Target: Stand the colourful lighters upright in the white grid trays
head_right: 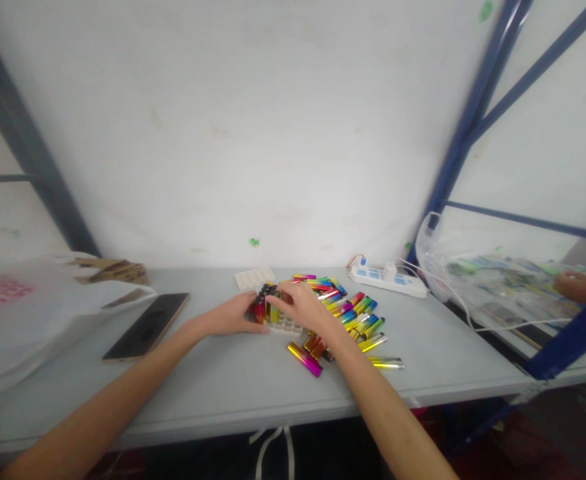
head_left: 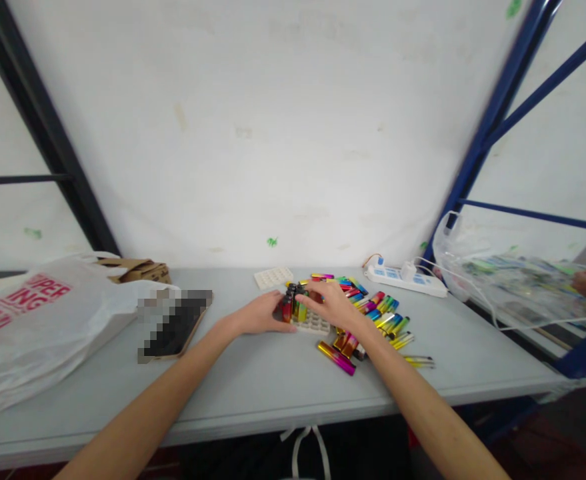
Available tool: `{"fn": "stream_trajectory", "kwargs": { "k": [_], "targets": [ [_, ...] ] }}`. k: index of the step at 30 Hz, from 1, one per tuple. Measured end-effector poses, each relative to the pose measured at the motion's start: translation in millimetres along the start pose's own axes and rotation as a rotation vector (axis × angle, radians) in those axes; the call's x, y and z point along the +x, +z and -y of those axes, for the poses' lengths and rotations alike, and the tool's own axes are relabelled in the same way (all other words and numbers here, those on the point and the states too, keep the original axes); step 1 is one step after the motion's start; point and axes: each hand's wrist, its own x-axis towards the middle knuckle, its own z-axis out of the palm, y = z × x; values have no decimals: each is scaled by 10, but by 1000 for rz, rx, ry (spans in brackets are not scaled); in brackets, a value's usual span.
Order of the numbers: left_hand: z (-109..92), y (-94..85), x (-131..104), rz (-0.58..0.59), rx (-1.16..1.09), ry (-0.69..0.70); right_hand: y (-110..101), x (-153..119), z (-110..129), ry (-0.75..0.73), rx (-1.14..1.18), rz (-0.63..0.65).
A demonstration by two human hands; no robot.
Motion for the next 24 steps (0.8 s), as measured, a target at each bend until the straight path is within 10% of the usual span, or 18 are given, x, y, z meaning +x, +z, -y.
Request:
{"fn": "stream_trajectory", "kwargs": {
  "k": [24],
  "targets": [
    [-25,-6,16,11,32,-44,89,7,-14,70,-108,131]
  ]
}}
